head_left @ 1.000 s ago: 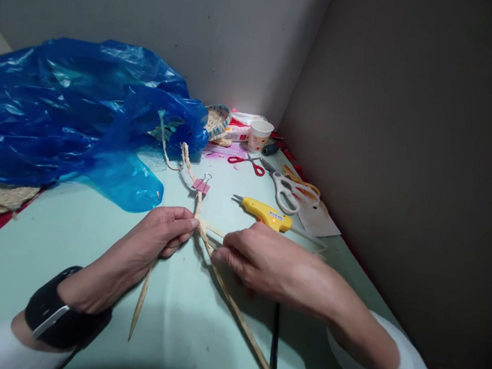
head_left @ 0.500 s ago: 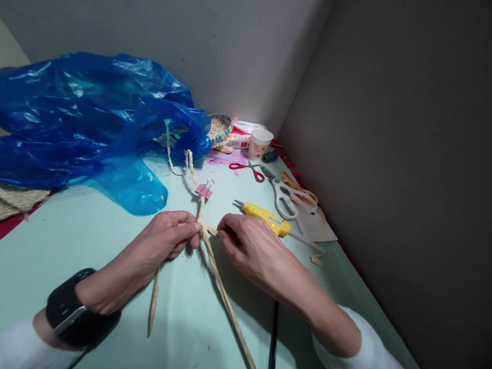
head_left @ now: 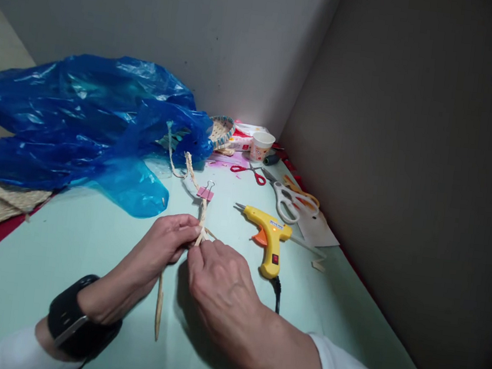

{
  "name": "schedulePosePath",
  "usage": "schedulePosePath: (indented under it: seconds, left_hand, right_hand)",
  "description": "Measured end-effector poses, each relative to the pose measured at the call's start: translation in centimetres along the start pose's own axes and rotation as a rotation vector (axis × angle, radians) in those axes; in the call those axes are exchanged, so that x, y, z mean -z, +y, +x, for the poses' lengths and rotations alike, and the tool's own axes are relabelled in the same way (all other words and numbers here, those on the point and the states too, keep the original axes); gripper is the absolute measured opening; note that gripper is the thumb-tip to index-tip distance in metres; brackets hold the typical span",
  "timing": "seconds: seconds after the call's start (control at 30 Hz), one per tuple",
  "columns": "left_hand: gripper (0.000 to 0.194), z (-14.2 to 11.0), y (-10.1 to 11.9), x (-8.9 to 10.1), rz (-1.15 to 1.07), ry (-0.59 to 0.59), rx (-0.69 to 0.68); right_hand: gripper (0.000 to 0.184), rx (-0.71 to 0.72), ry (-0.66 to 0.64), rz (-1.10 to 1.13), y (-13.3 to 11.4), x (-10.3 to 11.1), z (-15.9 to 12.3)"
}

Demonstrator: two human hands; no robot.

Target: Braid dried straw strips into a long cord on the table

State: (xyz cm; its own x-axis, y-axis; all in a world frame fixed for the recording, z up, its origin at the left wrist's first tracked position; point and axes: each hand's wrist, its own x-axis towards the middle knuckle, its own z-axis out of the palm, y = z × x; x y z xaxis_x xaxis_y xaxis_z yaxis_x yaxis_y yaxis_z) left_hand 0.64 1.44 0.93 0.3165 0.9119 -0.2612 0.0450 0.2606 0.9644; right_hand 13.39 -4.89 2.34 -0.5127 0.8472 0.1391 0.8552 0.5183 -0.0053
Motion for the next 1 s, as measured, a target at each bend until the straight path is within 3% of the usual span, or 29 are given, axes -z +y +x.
schedulePosePath:
  seconds: [0.17, 0.3, 0.37, 0.5, 0.67, 0.83, 1.0]
  left_hand:
    - [0.014, 0.0, 0.3, 0.3, -0.069, -0.067, 0.021]
    - [0.015, 0.0, 0.3, 0.3, -0.047, -0.029, 0.056]
    - [0.013, 0.0, 0.3, 0.2, -0.042, -0.007, 0.061]
    - [0.007, 0.0, 0.3, 0.2, 0.007, -0.006, 0.035]
    - [0.006, -0.2, 0.6, 0.1, 0.027, -0.003, 0.039]
    - [0.009, -0.4, 0.9, 0.2, 0.077, -0.006, 0.03]
    - [0.011, -0.1, 0.9, 0.7, 0.337, 0.014, -0.101]
  right_hand:
    - [0.03, -0.01, 0.017, -0.003, 0.3, -1.0, 0.2]
    - [0.025, 0.002, 0.003, 0.063, 1.0, -0.6, 0.1]
    - [0.015, -0.013, 0.056, 0.12, 1.7, 0.1, 0.1]
    - [0.022, -0.206, 0.245, 0.239, 3.4, 1.1, 0.6]
    - [0.02, -0.158, -0.017, 0.478, 4.5, 0.2, 1.1]
    - [0.021, -0.16, -0.034, 0.537, 4.4, -0.2, 1.3]
    - [0.025, -0.191, -0.056, 0.608, 4.4, 0.0, 1.7]
